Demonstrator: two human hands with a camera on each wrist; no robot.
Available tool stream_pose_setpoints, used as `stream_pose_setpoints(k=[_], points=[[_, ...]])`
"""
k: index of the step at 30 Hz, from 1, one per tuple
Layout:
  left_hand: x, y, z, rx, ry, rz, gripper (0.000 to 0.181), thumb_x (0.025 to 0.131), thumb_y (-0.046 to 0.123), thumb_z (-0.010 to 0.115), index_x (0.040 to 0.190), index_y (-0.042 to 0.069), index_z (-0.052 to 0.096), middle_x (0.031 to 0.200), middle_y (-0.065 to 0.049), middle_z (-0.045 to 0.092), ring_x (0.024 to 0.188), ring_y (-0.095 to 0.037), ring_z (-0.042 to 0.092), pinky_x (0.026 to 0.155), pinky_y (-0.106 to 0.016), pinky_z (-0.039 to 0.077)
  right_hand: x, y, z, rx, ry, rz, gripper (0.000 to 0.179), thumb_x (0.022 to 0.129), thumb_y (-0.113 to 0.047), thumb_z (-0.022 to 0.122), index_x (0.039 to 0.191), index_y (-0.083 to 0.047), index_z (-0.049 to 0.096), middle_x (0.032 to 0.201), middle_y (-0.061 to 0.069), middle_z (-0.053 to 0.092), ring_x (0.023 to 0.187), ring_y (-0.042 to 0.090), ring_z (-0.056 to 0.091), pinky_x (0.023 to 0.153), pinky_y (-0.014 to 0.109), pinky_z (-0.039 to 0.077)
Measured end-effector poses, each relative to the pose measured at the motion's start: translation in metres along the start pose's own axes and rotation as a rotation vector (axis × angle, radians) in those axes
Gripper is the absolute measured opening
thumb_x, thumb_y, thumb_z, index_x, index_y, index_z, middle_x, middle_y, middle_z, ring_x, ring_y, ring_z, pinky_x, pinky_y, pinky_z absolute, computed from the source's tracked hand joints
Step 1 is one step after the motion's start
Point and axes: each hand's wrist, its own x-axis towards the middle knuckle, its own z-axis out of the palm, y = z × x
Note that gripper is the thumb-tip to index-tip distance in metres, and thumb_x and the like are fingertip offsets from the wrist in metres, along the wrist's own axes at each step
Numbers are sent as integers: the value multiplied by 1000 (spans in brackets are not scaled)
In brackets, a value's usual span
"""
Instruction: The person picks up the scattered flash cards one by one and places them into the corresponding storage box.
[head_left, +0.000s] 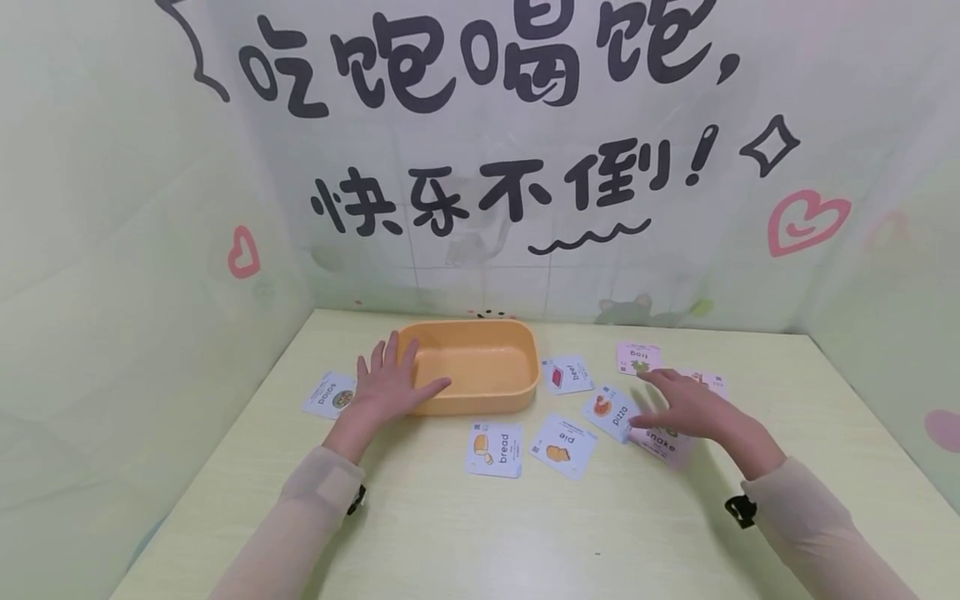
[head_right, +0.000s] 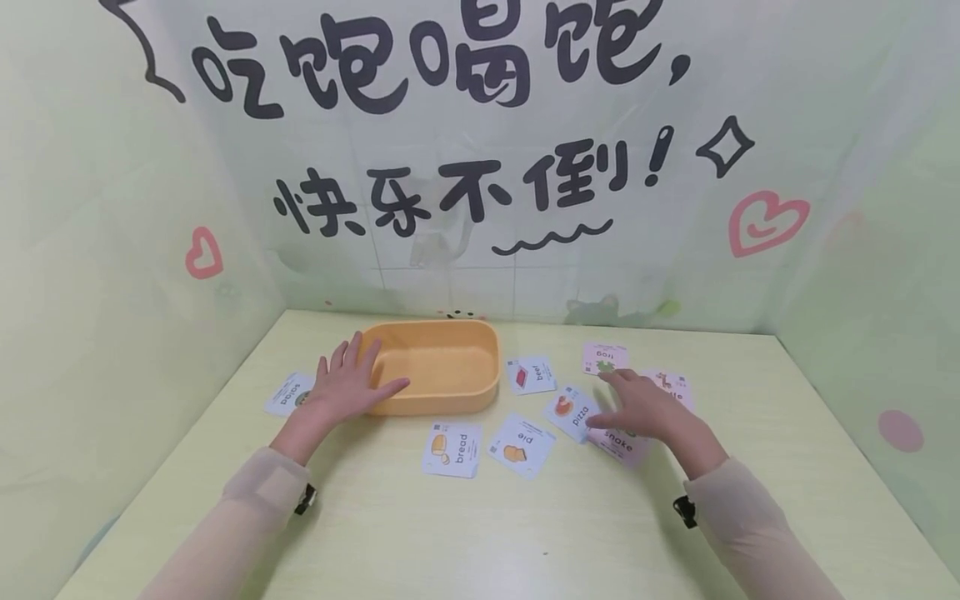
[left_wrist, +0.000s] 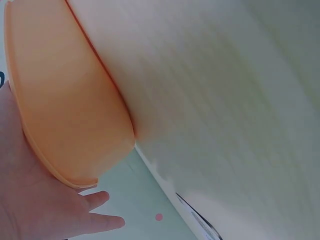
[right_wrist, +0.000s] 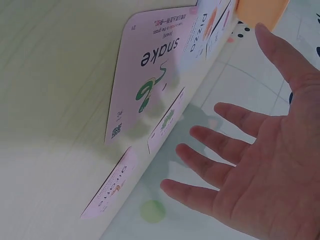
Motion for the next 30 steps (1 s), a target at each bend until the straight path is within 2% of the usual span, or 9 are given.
stream_pose_setpoints(k=[21,30], points=[[3,1,-1,-17,-9,-4,101,89,74,45,161,10,14,167,-24,-2,151,-52,7,116,-75,7,-7,6,12,-29,-80,-8,81,81,-43,79,140,5,51,140,31,52,127,48,52,101,61,45],[2,0,0,-37,-13,-2,102,89,74,45,161,11,12,167,-23,-5,151,-51,5,116,-74,7,-11,4,13,-53,-75,-13,81,79,-39,81,138,8,51,137,33,53,122,46,55,99,58,47]])
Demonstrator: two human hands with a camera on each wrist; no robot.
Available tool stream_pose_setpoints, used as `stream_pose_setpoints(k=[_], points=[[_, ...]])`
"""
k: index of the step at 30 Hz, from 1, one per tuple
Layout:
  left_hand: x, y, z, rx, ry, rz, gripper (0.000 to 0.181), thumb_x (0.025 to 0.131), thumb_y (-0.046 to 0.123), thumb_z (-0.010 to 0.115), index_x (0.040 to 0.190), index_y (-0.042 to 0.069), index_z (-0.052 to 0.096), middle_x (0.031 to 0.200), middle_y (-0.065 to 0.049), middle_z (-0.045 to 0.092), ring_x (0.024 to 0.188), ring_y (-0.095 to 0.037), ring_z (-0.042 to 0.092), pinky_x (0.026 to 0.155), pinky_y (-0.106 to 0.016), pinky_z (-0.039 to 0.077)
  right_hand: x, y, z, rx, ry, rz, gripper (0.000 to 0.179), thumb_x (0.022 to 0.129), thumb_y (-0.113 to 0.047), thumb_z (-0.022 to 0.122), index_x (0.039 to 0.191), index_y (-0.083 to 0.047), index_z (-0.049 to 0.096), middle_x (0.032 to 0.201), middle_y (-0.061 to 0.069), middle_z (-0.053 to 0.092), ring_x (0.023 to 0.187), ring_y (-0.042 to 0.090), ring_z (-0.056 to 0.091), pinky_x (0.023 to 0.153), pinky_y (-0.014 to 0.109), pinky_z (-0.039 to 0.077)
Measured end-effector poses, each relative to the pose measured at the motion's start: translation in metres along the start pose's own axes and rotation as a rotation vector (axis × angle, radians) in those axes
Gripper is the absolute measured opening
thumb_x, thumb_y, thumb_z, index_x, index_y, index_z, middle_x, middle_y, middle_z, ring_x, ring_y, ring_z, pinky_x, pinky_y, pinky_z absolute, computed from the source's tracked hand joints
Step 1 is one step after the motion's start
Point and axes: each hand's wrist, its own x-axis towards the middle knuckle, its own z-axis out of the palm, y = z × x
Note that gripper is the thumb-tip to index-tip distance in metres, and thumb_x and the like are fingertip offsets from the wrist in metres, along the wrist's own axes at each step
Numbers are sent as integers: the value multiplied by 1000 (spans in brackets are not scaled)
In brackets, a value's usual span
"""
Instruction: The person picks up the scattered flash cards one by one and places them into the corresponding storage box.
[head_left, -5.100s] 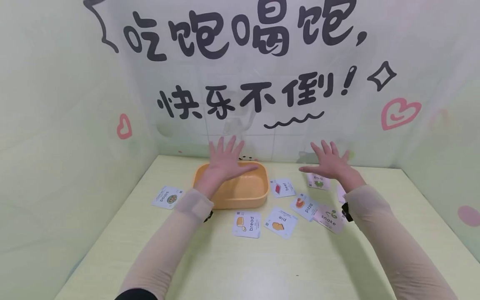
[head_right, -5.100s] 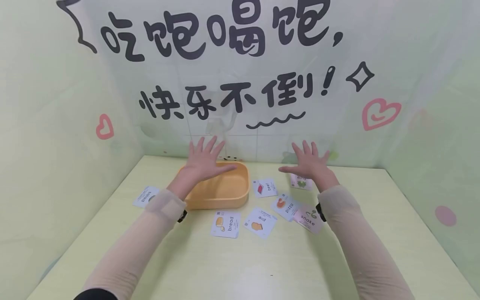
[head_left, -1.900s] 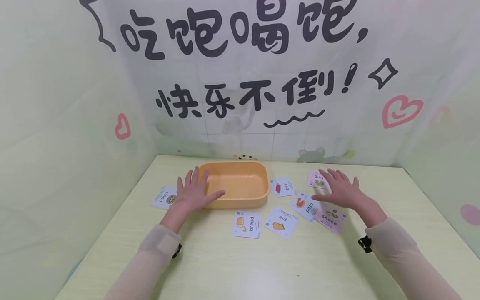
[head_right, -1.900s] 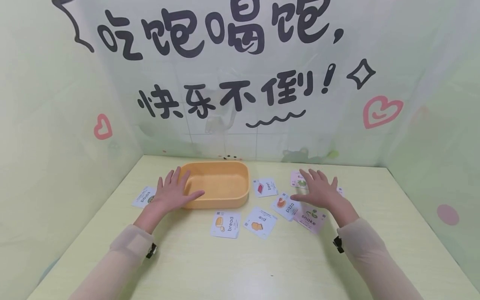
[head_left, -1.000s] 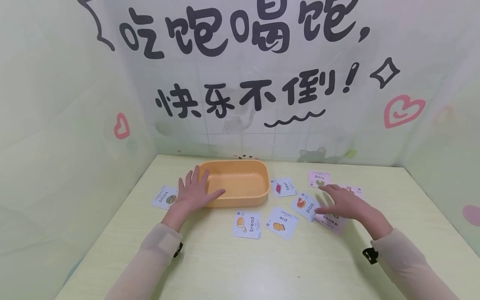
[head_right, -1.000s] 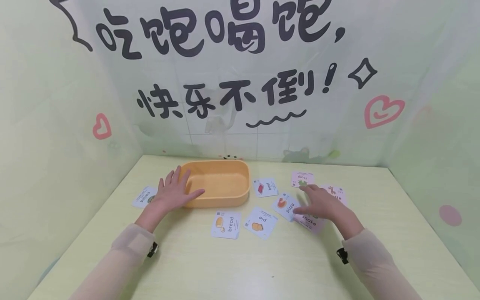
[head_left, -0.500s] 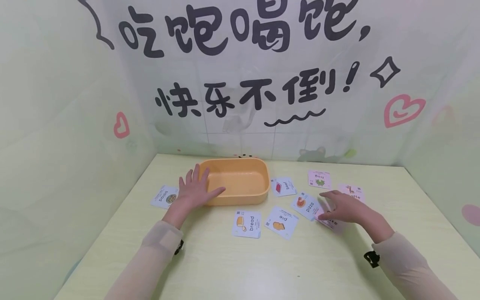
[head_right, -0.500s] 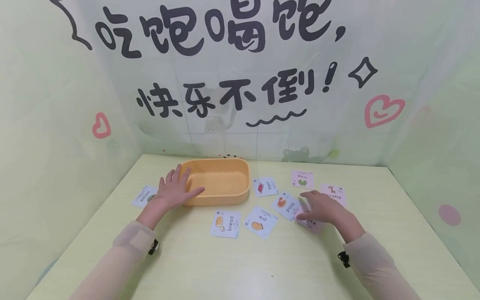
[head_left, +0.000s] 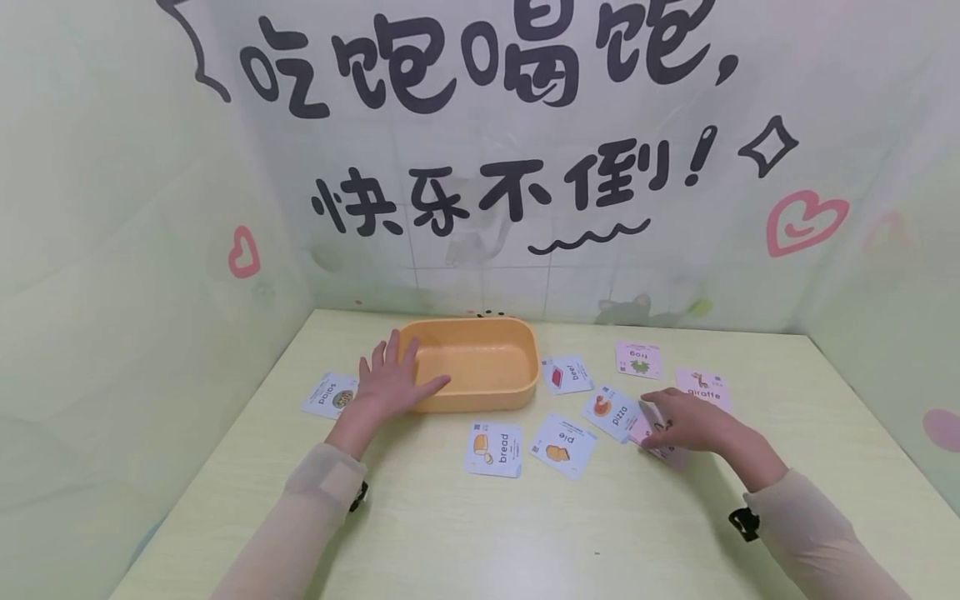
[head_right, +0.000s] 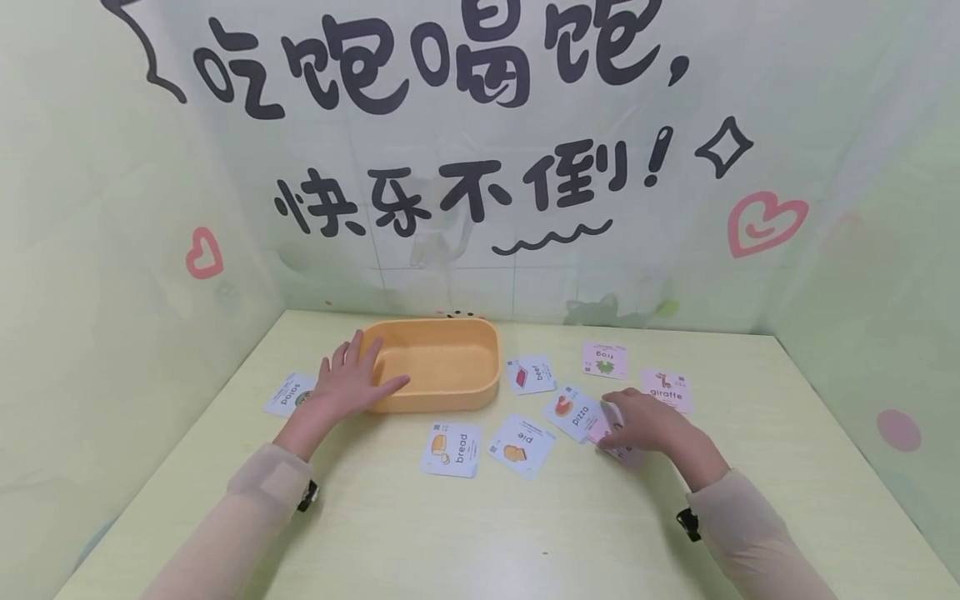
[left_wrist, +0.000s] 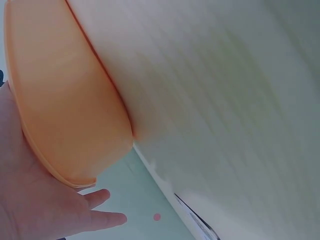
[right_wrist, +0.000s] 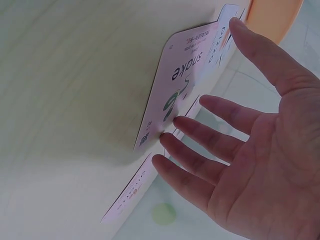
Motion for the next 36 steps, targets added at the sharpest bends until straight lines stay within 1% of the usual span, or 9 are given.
stream_pose_setpoints(k=[2,5,9,14,19,23,27,31,36], points=[[0,0,0,-2,0,1,101,89,74,45,161,11,12,167,-23,-5,151,-51,5,116,-74,7,0,0,-1,-9,2,8,82,78,-38,82,137,10,51,134,33,54,114,41,59,95,56,49],[0,-1,1,3,1,3,101,89,74,45,161,10,12,167,-23,-4,151,-52,6,116,-75,7,0,1,-2,-28,2,38,84,76,-38,83,136,11,51,128,33,56,104,35,60,90,53,51],[0,-1,1,11,-1,3,101,89,74,45,161,11,12,167,-23,-5,151,-51,6,116,-74,8,-1,4,-1,-50,3,78,83,73,-37,85,132,12,53,119,31,58,95,32,59,83,48,52],[2,0,2,14,-2,-1,101,89,74,45,161,11,12,167,-23,-5,151,-51,7,116,-75,8,-1,7,2,-48,12,112,76,71,-33,86,126,10,58,107,25,59,83,25,54,71,37,47],[2,0,2,5,-2,-2,101,89,73,45,161,11,12,167,-24,-5,151,-51,8,116,-75,8,0,7,3,-18,6,136,77,70,-31,86,128,10,55,108,27,58,83,26,55,70,36,47],[1,0,1,-7,-3,-1,101,89,73,46,161,10,12,167,-24,-5,151,-52,7,116,-75,7,2,7,1,22,-21,159,79,71,-30,87,130,9,51,106,26,58,82,26,54,68,34,45],[0,0,1,-7,-1,2,101,89,72,47,161,10,13,167,-24,-5,150,-52,8,116,-75,8,4,9,-2,39,-37,169,81,72,-30,88,131,10,49,107,27,57,86,28,54,74,39,47],[1,0,1,-12,-5,2,100,89,72,46,161,10,13,167,-24,-5,150,-52,8,116,-75,7,5,10,-2,23,-34,170,83,71,-32,88,130,11,49,107,27,56,90,31,53,78,44,48],[1,0,1,-13,-10,2,101,89,73,46,161,10,13,167,-24,-6,151,-52,7,116,-75,8,5,11,-2,-5,-20,174,79,72,-32,87,125,13,51,107,25,56,92,33,53,81,48,48]])
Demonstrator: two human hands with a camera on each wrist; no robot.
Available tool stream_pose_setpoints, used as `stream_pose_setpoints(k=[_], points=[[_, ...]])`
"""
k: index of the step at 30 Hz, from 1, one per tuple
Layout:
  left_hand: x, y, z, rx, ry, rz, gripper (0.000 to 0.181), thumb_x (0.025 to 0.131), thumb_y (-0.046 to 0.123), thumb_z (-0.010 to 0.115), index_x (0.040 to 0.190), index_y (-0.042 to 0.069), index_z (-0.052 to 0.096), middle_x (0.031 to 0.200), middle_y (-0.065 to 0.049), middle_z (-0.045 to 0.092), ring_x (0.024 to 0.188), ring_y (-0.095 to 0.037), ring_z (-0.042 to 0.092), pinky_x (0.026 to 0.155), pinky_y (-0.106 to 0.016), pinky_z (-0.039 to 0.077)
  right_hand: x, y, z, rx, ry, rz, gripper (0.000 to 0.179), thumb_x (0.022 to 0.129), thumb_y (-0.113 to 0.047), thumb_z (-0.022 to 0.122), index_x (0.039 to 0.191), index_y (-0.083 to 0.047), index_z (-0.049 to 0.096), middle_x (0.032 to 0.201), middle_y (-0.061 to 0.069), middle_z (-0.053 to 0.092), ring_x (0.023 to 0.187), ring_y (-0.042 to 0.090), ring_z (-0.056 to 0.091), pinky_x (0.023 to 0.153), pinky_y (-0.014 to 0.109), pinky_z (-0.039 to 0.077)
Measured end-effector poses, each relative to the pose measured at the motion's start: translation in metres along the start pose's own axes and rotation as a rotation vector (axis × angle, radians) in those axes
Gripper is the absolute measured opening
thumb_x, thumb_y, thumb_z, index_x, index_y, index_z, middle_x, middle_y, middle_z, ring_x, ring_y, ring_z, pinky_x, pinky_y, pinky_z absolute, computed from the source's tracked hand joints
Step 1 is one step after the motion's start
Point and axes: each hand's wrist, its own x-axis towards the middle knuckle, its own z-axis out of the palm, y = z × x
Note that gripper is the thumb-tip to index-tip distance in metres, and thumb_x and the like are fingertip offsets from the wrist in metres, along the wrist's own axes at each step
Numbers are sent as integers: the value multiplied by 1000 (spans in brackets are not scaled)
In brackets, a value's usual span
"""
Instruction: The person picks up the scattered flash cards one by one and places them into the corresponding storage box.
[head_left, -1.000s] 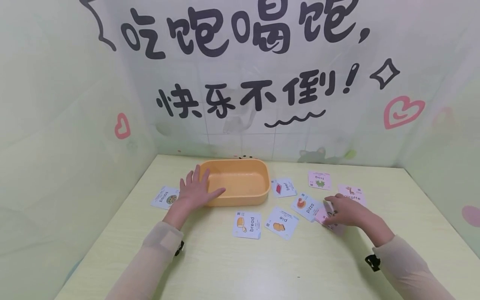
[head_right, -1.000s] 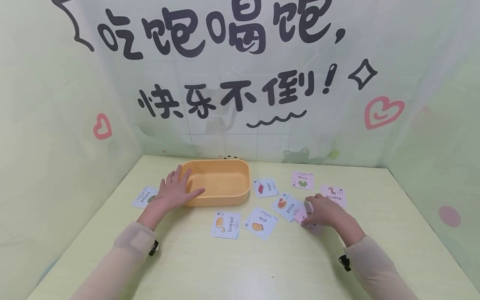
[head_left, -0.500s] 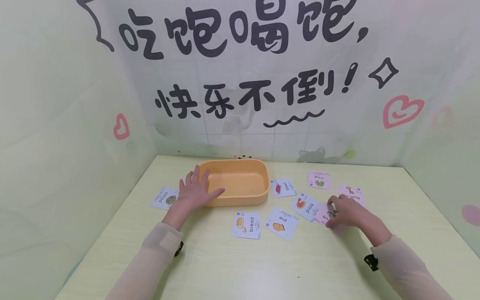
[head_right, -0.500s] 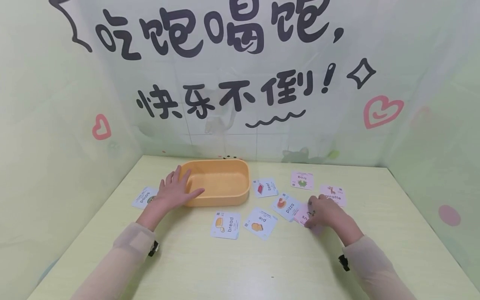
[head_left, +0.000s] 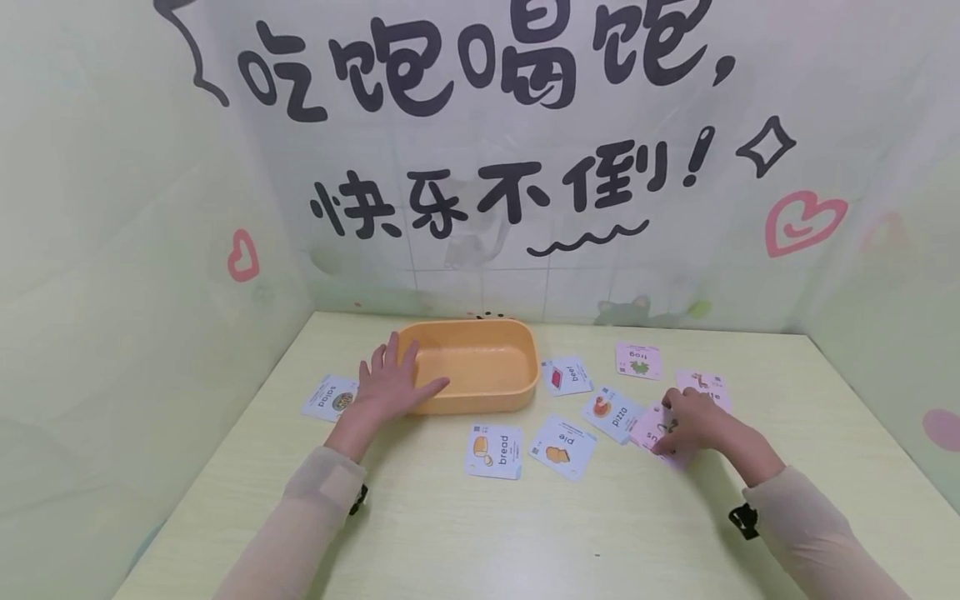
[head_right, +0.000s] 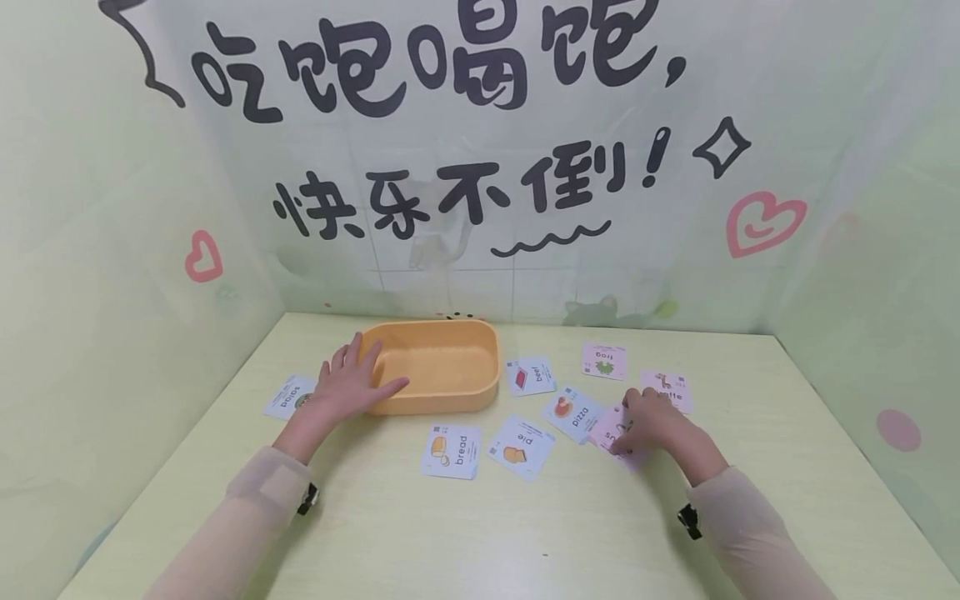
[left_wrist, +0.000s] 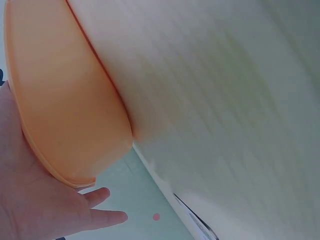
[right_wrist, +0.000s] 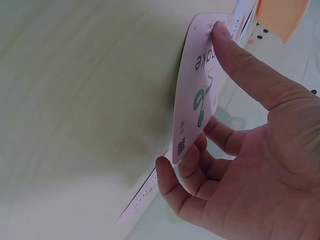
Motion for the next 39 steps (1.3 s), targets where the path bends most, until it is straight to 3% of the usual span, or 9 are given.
stream_pose_setpoints(k=[5,9,22,30,39], points=[[0,-1,1,2,7,5,100,90,73,46,161,10,14,167,-24,-5,150,-52,8,116,-75,8,0,1,1,-2,19,-3,69,78,-29,83,123,14,53,109,27,57,92,34,54,84,49,49],[0,-1,1,1,8,6,100,90,73,46,161,10,15,167,-25,-5,150,-52,8,116,-75,8,1,3,2,18,38,-13,62,81,-25,80,120,15,54,105,25,58,85,28,53,75,40,48],[-2,2,-1,-13,5,-4,99,90,72,47,160,10,16,167,-24,-5,150,-52,7,116,-74,8,8,14,-1,194,42,-33,24,91,-13,65,104,7,61,91,15,65,75,19,58,64,29,47],[-2,1,-1,-6,5,-4,99,90,72,47,160,10,16,167,-24,-5,151,-52,7,117,-74,7,7,15,-4,314,30,-49,19,95,-8,57,104,8,61,87,13,63,75,18,58,64,29,47],[0,0,1,-13,7,0,100,89,72,47,160,9,16,167,-24,-5,150,-52,8,116,-74,8,7,16,-6,374,34,-39,21,96,-8,55,107,10,60,86,12,63,72,16,55,59,25,43]])
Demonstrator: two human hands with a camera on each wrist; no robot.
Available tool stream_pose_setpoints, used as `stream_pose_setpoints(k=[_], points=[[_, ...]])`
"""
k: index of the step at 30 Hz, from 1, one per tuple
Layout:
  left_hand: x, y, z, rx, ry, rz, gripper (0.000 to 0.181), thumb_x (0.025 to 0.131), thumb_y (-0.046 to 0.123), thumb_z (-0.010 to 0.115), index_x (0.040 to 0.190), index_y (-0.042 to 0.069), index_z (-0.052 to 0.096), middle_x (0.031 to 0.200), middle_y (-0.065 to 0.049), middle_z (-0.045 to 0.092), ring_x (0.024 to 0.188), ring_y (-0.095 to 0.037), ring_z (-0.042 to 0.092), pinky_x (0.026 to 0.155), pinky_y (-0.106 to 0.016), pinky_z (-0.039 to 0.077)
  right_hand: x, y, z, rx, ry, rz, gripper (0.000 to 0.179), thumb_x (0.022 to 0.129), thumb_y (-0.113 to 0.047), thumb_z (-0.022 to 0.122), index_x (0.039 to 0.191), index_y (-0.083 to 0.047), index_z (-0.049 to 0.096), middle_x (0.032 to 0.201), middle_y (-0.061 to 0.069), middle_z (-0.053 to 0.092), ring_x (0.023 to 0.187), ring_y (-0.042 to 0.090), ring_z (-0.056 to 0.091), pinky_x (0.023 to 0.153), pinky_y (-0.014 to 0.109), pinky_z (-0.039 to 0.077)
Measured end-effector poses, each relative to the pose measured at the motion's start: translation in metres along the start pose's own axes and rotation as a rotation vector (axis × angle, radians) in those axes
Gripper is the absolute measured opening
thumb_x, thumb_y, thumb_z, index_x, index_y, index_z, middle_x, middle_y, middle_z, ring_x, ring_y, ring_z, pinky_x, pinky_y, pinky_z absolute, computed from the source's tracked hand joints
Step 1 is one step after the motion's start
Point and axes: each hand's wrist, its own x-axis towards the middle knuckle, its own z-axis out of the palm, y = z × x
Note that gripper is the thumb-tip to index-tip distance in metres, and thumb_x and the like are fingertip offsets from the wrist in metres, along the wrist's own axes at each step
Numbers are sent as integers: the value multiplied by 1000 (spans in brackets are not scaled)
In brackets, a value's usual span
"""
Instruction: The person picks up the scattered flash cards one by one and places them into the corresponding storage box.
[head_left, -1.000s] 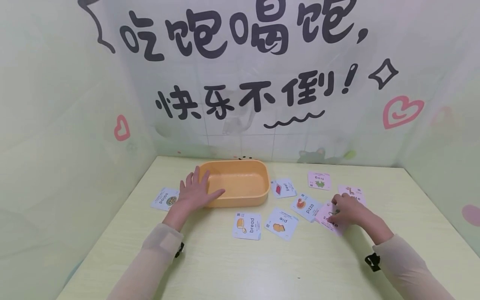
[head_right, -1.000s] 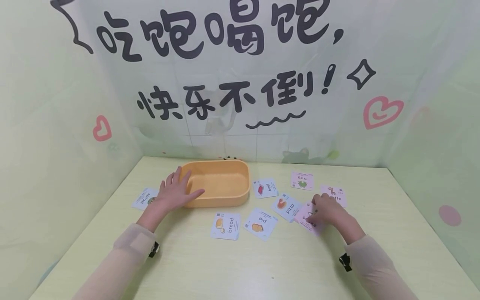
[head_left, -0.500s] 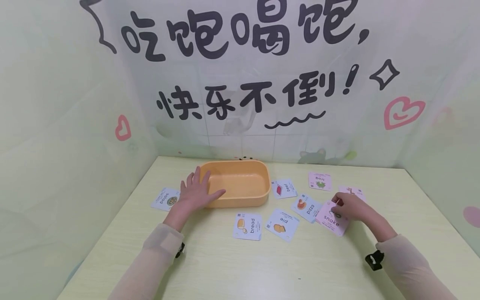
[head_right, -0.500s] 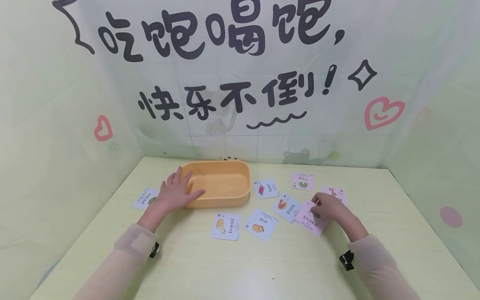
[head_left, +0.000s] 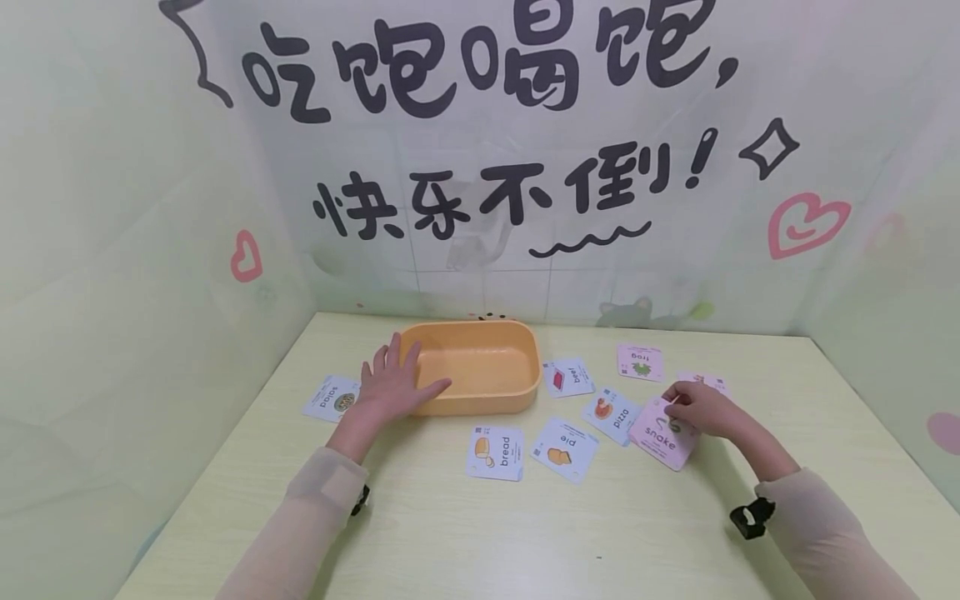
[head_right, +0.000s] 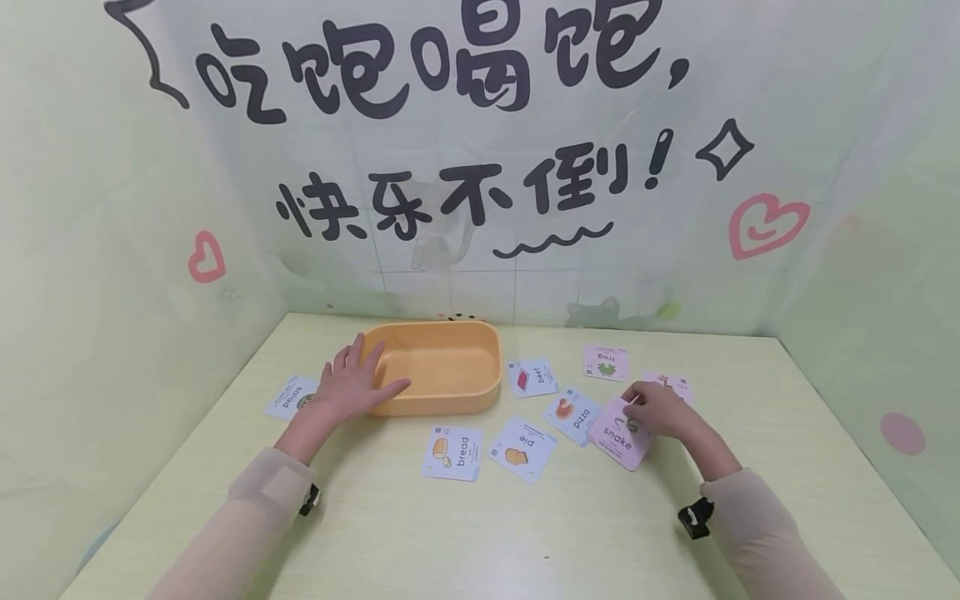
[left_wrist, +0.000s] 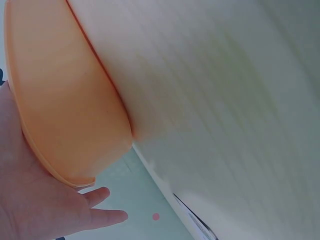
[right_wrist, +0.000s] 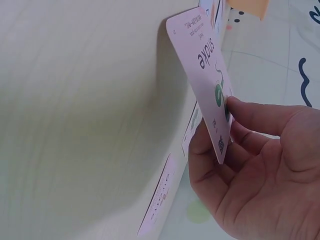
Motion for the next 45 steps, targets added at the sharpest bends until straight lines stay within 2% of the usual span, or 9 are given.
stream_pose_setpoints(k=[8,24,32,45], points=[[-1,0,0,-2,-11,-6,100,90,72,47,161,10,15,167,-23,-7,151,-52,6,117,-74,7,2,0,-1,28,9,1,24,97,-9,55,109,11,60,86,12,64,71,15,55,58,25,43],[-2,-1,0,0,-1,-4,100,89,72,47,161,10,16,167,-24,-6,151,-52,7,116,-74,9,4,-8,-3,128,19,65,27,97,-9,53,115,10,57,94,15,65,76,14,58,59,28,48],[-2,-1,0,-1,-4,-4,99,90,72,47,160,10,16,167,-24,-6,151,-52,7,117,-73,8,6,-14,-4,154,22,47,32,97,-10,54,121,12,53,101,22,65,80,16,58,60,28,49],[-1,0,1,11,11,-3,98,90,72,47,160,9,18,167,-24,-4,150,-52,9,117,-73,10,12,-24,-2,156,41,26,31,97,-9,54,120,11,55,105,24,65,83,18,60,62,29,51]])
